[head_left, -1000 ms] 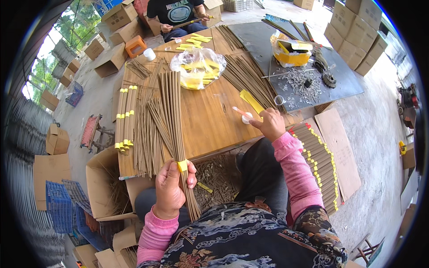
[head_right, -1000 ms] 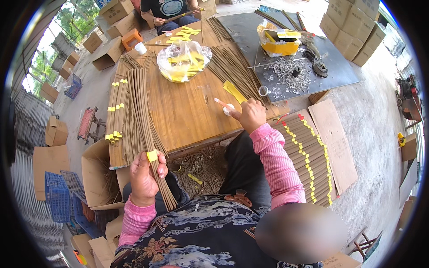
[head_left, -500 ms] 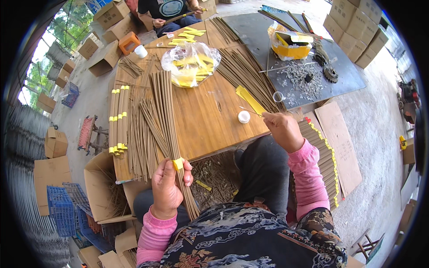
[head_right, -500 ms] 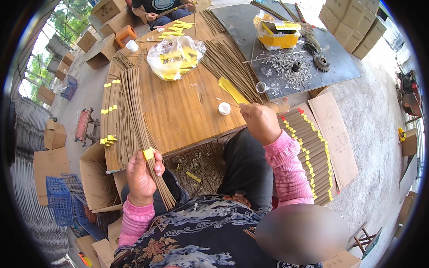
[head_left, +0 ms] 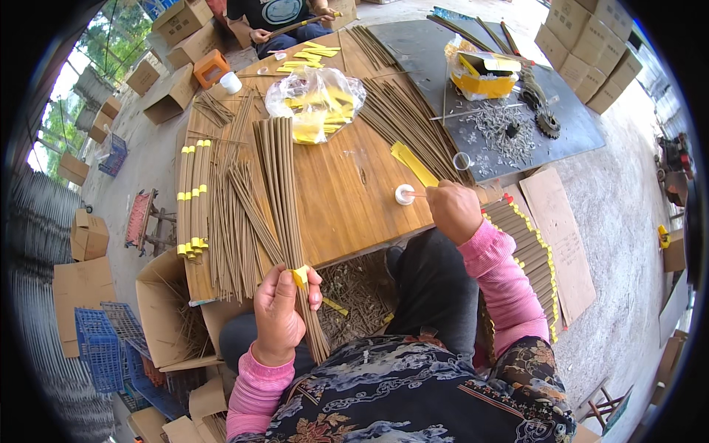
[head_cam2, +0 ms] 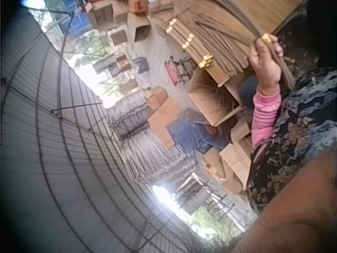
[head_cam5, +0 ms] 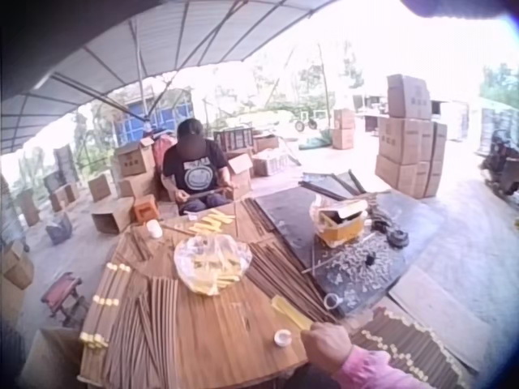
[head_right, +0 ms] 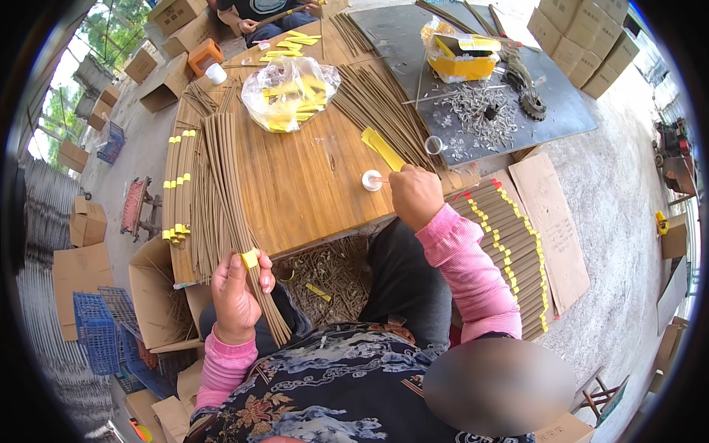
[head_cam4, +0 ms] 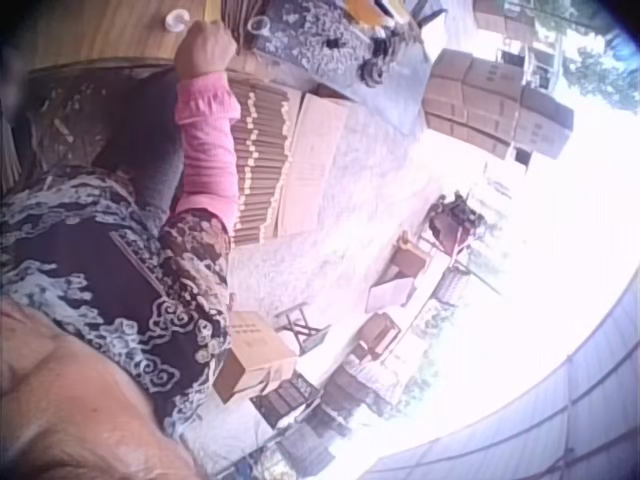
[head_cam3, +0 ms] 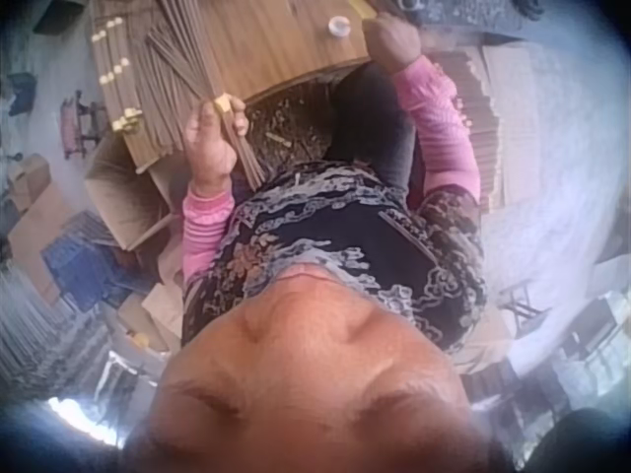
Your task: The person gathers thin wooden sticks from a cardboard box, aligns them into a bundle, and secures the bundle with a yellow paper band. They apply glue to the band to fasten it and place the finished bundle on the table.
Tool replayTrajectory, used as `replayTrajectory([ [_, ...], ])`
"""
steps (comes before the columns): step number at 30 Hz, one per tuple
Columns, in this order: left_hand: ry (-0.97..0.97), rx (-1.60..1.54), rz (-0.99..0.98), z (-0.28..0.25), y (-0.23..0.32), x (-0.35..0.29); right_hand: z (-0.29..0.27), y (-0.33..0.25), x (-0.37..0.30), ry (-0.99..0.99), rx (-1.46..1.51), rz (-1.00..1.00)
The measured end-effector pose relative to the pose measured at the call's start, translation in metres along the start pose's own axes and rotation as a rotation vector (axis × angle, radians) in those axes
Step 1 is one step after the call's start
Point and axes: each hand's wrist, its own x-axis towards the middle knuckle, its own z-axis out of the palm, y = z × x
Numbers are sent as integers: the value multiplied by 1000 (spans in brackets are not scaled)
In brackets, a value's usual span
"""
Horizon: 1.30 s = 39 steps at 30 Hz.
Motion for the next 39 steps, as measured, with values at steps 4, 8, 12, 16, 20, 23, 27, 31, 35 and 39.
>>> replayTrajectory([
  [4, -1, -7, 8, -2, 0, 0, -14, -2, -1, 26, 30, -14],
  [8, -11, -26, 5, 1, 0, 0, -19, -1, -3, 100, 56, -27],
  [12, -8, -17, 8, 0, 3, 0, -24, 0, -7, 78, 112, 45],
  [16, 4, -65, 16, 1, 7, 0, -25, 3, -13, 59, 233, 172],
  [20, 12, -110, 41, 3, 11, 1, -16, 7, -23, 103, 349, 238],
  [23, 6, -136, 52, 7, 15, 1, -4, 19, -30, 67, 570, 367],
  [27, -7, -140, 82, 8, 19, -3, 0, 24, -34, -26, 982, 561],
  [31, -15, -234, 96, 8, 20, -7, -46, -26, -38, -86, 1284, 576],
  [35, -48, -241, 112, 9, 25, -12, -75, -92, -54, -169, 1557, 425],
  [39, -53, -233, 157, 10, 28, -21, -83, -134, -59, -305, 1563, 219],
])
